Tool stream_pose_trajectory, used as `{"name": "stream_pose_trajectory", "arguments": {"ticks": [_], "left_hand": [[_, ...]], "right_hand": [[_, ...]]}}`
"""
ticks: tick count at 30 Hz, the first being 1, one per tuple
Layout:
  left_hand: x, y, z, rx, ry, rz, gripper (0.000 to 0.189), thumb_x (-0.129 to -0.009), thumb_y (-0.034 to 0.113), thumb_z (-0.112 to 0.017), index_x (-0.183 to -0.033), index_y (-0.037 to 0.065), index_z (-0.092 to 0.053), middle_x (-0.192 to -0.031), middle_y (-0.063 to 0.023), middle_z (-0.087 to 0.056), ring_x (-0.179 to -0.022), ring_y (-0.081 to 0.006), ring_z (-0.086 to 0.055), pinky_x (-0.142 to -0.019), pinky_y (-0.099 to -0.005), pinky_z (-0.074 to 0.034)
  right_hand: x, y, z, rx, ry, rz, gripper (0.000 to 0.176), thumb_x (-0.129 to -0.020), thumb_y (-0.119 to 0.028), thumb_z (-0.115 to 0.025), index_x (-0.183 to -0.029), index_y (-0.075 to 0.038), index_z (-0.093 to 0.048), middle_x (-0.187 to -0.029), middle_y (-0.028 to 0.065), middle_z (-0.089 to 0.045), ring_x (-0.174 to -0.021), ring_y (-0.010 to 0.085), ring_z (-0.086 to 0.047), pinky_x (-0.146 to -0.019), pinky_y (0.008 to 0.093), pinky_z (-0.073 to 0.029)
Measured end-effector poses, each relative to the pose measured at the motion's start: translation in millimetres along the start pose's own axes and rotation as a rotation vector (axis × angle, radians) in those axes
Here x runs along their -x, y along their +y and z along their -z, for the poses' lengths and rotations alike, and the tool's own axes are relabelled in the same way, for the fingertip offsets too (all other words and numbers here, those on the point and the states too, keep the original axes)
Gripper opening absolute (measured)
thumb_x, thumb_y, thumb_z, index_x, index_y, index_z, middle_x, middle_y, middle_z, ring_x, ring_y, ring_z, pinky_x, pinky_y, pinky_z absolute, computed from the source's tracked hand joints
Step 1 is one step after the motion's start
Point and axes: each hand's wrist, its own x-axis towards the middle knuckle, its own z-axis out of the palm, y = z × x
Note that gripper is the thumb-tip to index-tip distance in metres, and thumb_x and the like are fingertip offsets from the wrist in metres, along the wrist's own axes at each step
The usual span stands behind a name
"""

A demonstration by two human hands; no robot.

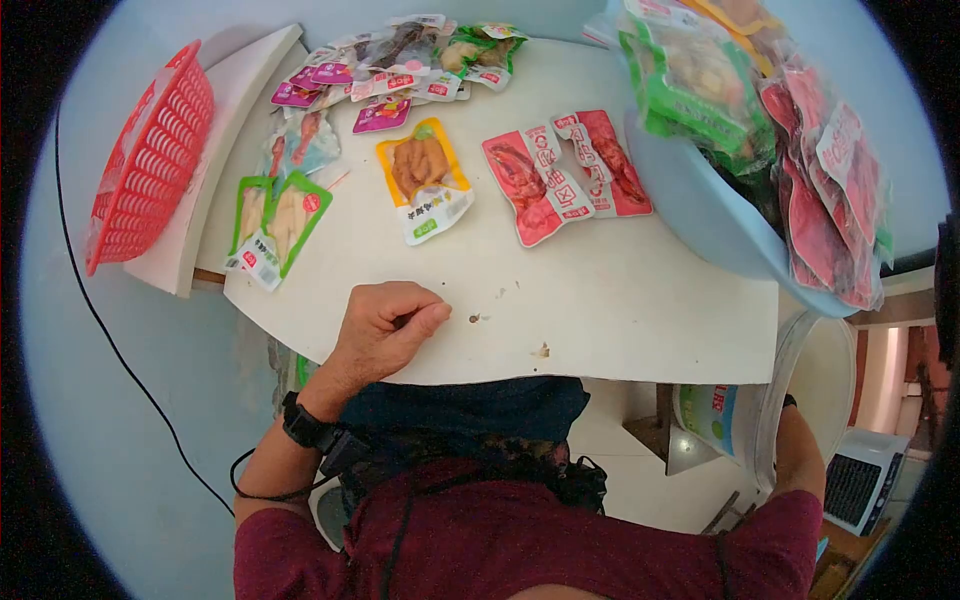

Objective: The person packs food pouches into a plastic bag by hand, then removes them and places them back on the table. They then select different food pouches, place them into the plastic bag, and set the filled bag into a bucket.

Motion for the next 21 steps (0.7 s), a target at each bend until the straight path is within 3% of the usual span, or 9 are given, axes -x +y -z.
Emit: {"name": "stream_pose_trajectory", "arguments": {"ticks": [21], "left_hand": [[1,1,0,0.034,-0.011,0.038,0.012,-0.085,0.009,-0.068,-0.081,-0.002,-0.067,-0.067,-0.0071,-0.062,-0.057,-0.0135,-0.056,-0.055,-0.0270,-0.044]], "right_hand": [[-4,-26,2,0.017,-0.004,0.030,0.033,-0.081,-0.030,-0.063,-0.102,-0.005,-0.069,-0.102,0.0162,-0.070,-0.093,0.0334,-0.066,-0.079,0.0426,-0.052]]}}
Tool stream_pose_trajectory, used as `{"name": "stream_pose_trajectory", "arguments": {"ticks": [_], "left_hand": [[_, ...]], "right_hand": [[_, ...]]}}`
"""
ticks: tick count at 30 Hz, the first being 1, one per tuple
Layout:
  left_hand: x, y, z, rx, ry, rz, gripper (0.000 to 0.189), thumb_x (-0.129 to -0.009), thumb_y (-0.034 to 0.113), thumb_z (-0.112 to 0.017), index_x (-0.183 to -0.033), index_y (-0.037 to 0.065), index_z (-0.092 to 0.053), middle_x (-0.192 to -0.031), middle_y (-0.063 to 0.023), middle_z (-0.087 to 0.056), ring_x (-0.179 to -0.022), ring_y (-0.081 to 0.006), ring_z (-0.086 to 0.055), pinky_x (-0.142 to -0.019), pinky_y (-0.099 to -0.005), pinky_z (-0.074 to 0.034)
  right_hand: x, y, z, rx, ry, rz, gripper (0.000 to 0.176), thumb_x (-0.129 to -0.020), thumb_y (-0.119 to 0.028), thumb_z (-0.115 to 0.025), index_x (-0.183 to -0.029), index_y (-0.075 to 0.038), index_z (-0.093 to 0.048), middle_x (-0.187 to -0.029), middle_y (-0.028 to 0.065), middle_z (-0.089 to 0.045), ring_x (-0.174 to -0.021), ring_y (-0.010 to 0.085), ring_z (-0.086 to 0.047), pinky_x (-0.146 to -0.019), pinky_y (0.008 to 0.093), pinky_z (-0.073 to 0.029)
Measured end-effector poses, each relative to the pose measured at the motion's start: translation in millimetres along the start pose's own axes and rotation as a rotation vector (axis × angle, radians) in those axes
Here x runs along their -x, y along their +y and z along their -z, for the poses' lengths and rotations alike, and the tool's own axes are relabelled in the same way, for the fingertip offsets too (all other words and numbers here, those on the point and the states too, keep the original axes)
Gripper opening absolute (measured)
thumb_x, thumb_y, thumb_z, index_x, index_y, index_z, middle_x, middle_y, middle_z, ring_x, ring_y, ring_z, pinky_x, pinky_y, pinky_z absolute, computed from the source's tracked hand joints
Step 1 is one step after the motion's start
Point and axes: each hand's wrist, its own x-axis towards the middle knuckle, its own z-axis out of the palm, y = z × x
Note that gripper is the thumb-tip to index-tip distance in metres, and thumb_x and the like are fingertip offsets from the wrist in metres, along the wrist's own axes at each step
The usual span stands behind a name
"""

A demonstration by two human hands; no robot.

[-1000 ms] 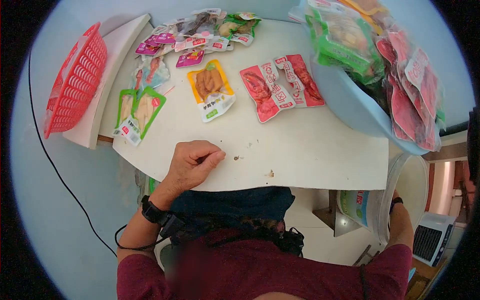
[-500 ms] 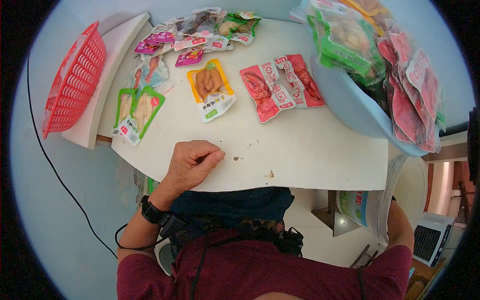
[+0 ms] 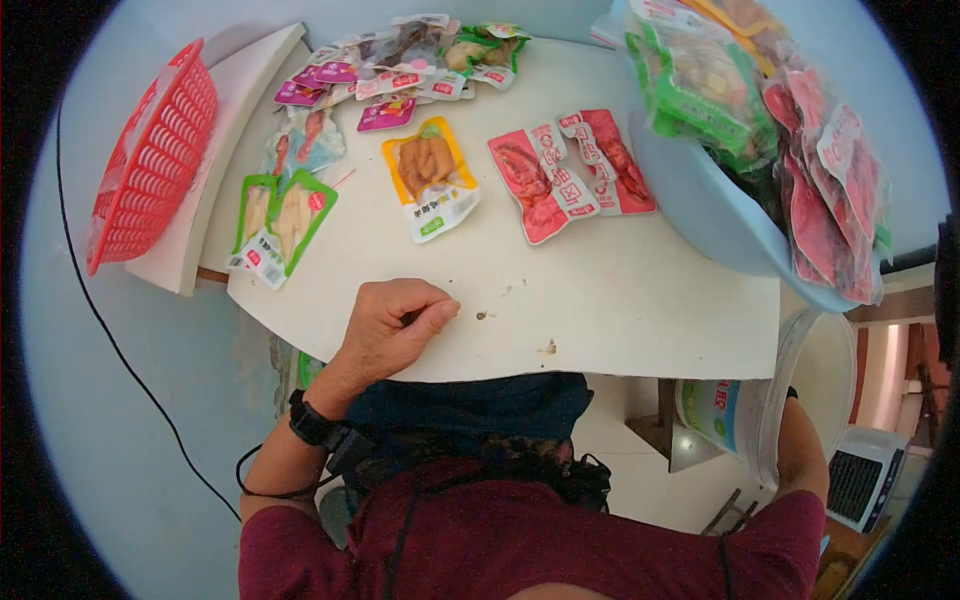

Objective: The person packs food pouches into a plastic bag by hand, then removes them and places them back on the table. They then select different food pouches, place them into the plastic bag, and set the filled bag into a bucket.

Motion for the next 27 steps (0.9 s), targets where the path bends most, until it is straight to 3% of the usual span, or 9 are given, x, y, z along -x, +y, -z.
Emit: {"name": "stream_pose_trajectory", "arguments": {"ticks": [27], "left_hand": [[-1,-1,-1,0.001,0.005,-0.024,0.014,-0.087,0.011,-0.067,-0.080,-0.001,-0.067,-0.065,-0.0066,-0.062,-0.056,-0.0125,-0.055,-0.053,-0.0266,-0.043]], "right_hand": [[-1,-6,6,0.007,-0.006,0.030,0.031,-0.081,-0.029,-0.065,-0.099,-0.005,-0.069,-0.100,0.0147,-0.070,-0.091,0.0323,-0.067,-0.077,0.0422,-0.053]]}}
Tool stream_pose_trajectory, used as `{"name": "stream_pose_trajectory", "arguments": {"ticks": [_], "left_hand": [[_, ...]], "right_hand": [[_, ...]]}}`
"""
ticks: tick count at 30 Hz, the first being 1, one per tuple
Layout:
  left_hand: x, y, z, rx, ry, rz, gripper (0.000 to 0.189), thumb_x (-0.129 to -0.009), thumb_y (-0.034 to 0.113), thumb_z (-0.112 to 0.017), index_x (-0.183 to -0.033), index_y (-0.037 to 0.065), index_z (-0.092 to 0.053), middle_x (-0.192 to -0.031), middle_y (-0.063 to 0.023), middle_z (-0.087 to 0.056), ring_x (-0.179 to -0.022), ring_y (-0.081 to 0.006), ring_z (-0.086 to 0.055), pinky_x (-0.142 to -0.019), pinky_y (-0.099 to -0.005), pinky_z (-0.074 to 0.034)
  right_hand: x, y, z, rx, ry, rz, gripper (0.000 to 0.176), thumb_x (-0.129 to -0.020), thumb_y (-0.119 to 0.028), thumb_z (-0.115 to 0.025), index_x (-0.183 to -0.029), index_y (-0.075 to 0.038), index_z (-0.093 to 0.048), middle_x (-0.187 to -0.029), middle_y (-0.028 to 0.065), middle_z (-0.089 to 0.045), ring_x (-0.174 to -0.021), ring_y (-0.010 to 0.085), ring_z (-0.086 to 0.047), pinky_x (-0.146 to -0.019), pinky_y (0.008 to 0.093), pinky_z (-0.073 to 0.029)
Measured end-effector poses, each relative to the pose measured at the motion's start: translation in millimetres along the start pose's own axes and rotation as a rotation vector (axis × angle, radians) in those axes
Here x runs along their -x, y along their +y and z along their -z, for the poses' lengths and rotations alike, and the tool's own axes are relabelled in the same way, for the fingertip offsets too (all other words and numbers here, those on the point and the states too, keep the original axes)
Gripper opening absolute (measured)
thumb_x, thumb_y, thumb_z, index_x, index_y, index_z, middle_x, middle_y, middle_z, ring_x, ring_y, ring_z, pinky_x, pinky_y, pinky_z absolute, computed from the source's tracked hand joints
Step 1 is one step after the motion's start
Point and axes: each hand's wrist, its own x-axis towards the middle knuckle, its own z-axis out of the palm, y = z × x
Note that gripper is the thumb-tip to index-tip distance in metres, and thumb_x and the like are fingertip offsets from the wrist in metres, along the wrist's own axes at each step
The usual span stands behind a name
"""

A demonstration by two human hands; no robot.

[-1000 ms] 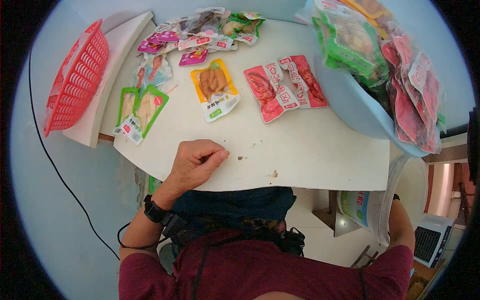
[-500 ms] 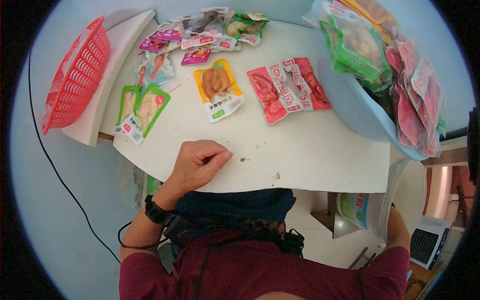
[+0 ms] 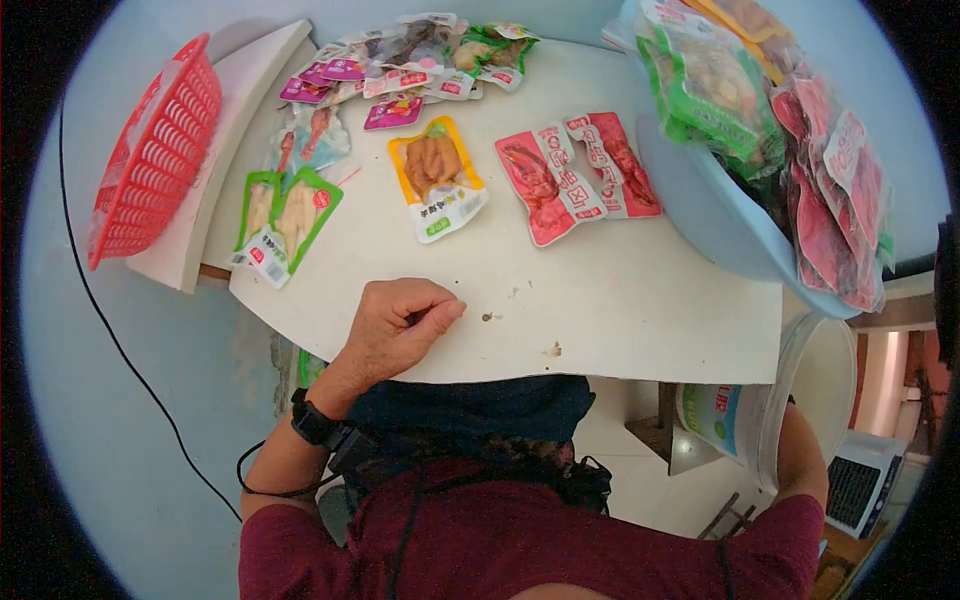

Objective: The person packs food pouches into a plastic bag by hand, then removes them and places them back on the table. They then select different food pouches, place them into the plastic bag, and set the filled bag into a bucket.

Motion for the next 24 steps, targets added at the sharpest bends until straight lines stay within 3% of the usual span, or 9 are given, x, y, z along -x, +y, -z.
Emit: {"name": "stream_pose_trajectory", "arguments": {"ticks": [17,24], "left_hand": [[0,-3,2,-0.003,-0.011,-0.030,0.015,-0.088,0.011,-0.065,-0.080,-0.002,-0.067,-0.066,-0.0065,-0.064,-0.057,-0.0106,-0.057,-0.053,-0.0262,-0.044],[1,-1,2,0.003,0.005,-0.036,0.016,-0.088,0.013,-0.065,-0.082,-0.002,-0.068,-0.067,-0.0069,-0.065,-0.058,-0.0111,-0.058,-0.055,-0.0267,-0.046]], "right_hand": [[18,10,18,0.038,0.004,0.068,0.029,-0.081,-0.028,-0.066,-0.098,-0.005,-0.070,-0.098,0.0138,-0.071,-0.090,0.0316,-0.067,-0.076,0.0419,-0.053],[52,14,59,0.039,0.053,0.435,0.028,-0.081,-0.028,-0.066,-0.097,-0.005,-0.070,-0.098,0.0134,-0.071,-0.089,0.0313,-0.068,-0.076,0.0418,-0.054]]}}
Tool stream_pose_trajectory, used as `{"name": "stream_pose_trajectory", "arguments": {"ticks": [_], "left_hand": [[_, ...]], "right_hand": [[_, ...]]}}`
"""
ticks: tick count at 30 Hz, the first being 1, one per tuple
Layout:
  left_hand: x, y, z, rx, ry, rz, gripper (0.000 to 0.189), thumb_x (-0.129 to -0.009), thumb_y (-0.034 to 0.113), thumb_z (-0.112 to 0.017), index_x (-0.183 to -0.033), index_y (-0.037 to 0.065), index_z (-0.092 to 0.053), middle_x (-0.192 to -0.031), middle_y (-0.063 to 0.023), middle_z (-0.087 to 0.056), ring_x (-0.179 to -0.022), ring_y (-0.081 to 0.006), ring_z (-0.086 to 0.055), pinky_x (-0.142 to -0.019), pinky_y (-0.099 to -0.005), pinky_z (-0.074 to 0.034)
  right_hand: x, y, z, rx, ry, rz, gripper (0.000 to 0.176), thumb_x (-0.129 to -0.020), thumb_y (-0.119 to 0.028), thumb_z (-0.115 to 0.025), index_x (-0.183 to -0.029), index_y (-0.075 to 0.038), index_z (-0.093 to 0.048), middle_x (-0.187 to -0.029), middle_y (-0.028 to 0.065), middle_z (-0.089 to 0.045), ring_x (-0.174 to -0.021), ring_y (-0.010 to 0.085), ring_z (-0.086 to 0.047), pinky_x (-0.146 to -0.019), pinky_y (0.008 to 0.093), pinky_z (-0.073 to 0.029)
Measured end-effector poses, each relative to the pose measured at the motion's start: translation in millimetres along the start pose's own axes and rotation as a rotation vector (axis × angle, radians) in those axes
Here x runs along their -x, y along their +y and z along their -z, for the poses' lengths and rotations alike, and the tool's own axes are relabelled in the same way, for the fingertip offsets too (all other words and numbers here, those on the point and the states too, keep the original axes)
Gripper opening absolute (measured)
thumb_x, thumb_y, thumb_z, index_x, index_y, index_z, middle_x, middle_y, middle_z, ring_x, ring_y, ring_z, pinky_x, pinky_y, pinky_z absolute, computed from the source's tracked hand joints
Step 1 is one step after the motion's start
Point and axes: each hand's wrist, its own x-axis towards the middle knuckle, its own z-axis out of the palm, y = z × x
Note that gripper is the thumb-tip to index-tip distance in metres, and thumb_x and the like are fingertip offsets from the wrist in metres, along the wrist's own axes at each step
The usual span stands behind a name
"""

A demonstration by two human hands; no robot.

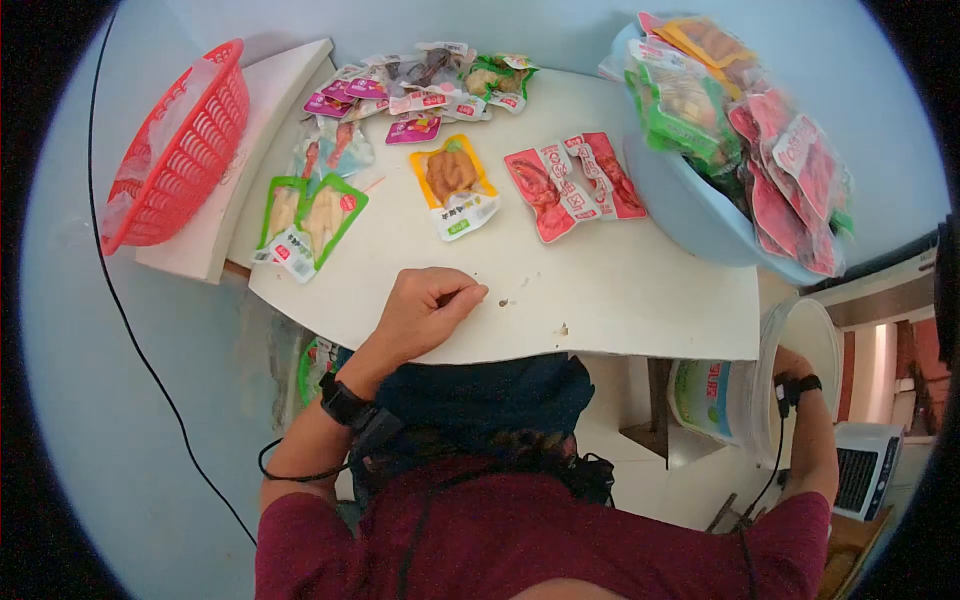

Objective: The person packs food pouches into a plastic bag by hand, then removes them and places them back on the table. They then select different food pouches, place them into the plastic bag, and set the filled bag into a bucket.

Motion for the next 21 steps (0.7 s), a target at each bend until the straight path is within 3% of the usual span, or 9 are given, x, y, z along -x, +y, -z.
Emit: {"name": "stream_pose_trajectory", "arguments": {"ticks": [3,5,8,9,11,14,17,20,21], "left_hand": [[-2,0,-2,-0.005,0.000,-0.019,0.017,-0.088,0.013,-0.065,-0.082,-0.002,-0.068,-0.067,-0.0064,-0.064,-0.058,-0.0110,-0.058,-0.055,-0.0266,-0.045],[0,0,-1,-0.006,-0.005,-0.010,0.017,-0.088,0.013,-0.065,-0.082,-0.003,-0.068,-0.066,-0.0060,-0.064,-0.057,-0.0109,-0.057,-0.054,-0.0265,-0.045],[0,-5,-3,0.032,0.004,-0.058,0.018,-0.088,0.014,-0.065,-0.082,-0.002,-0.068,-0.065,-0.0059,-0.063,-0.057,-0.0097,-0.055,-0.054,-0.0265,-0.044],[0,-5,-1,0.016,-0.002,-0.080,0.019,-0.089,0.015,-0.065,-0.082,-0.002,-0.068,-0.064,-0.0056,-0.062,-0.057,-0.0092,-0.055,-0.054,-0.0264,-0.044],[0,-7,0,-0.013,-0.008,-0.109,0.019,-0.089,0.016,-0.065,-0.082,-0.002,-0.068,-0.063,-0.0048,-0.062,-0.057,-0.0082,-0.053,-0.053,-0.0262,-0.043],[1,-17,-5,0.096,0.004,-0.107,0.021,-0.089,0.017,-0.065,-0.083,-0.002,-0.068,-0.064,-0.0023,-0.061,-0.057,-0.0065,-0.052,-0.052,-0.0255,-0.042],[4,-13,-2,0.147,-0.003,-0.104,0.021,-0.090,0.017,-0.065,-0.083,-0.002,-0.069,-0.066,-0.0023,-0.063,-0.059,-0.0059,-0.053,-0.053,-0.0249,-0.043],[11,-5,7,0.167,0.038,-0.130,0.019,-0.089,0.016,-0.065,-0.084,-0.002,-0.069,-0.069,-0.0054,-0.066,-0.061,-0.0085,-0.057,-0.056,-0.0256,-0.046],[13,2,17,0.107,0.077,-0.201,0.018,-0.088,0.016,-0.065,-0.085,-0.002,-0.069,-0.070,-0.0066,-0.066,-0.062,-0.0095,-0.057,-0.057,-0.0262,-0.046]], "right_hand": [[8,-16,24,-0.207,-0.081,-0.123,0.025,-0.081,-0.023,-0.068,-0.094,-0.002,-0.069,-0.090,0.0131,-0.071,-0.079,0.0270,-0.069,-0.064,0.0380,-0.055],[44,-97,67,-0.571,-0.028,-0.480,0.023,-0.082,-0.017,-0.069,-0.090,0.004,-0.068,-0.081,0.0135,-0.070,-0.065,0.0229,-0.069,-0.050,0.0316,-0.055],[82,-112,92,-0.614,0.109,-0.547,0.021,-0.083,-0.015,-0.063,-0.076,0.005,-0.064,-0.066,0.0109,-0.065,-0.059,0.0191,-0.067,-0.050,0.0311,-0.055],[105,-175,115,-0.396,0.264,-0.528,0.019,-0.082,-0.013,-0.061,-0.077,0.005,-0.063,-0.063,0.0093,-0.062,-0.055,0.0178,-0.064,-0.049,0.0303,-0.054],[131,-240,135,-0.292,0.388,-0.458,0.019,-0.090,-0.014,-0.058,-0.084,0.004,-0.062,-0.070,0.0083,-0.064,-0.060,0.0159,-0.064,-0.051,0.0297,-0.053],[137,-345,131,-0.443,0.656,-0.159,0.017,-0.091,-0.011,-0.057,-0.092,0.005,-0.064,-0.076,0.0096,-0.066,-0.070,0.0151,-0.066,-0.063,0.0265,-0.054],[99,-403,102,-0.497,0.722,0.202,0.017,-0.088,-0.003,-0.062,-0.103,0.004,-0.065,-0.091,0.0113,-0.068,-0.080,0.0165,-0.066,-0.073,0.0283,-0.053],[29,-448,72,-0.410,0.813,0.521,0.016,-0.085,-0.004,-0.065,-0.099,0.004,-0.065,-0.095,0.0130,-0.069,-0.085,0.0192,-0.066,-0.076,0.0286,-0.053],[11,-468,68,-0.533,0.793,0.553,0.016,-0.084,-0.004,-0.066,-0.098,0.003,-0.065,-0.097,0.0139,-0.068,-0.086,0.0208,-0.066,-0.077,0.0292,-0.052]]}}
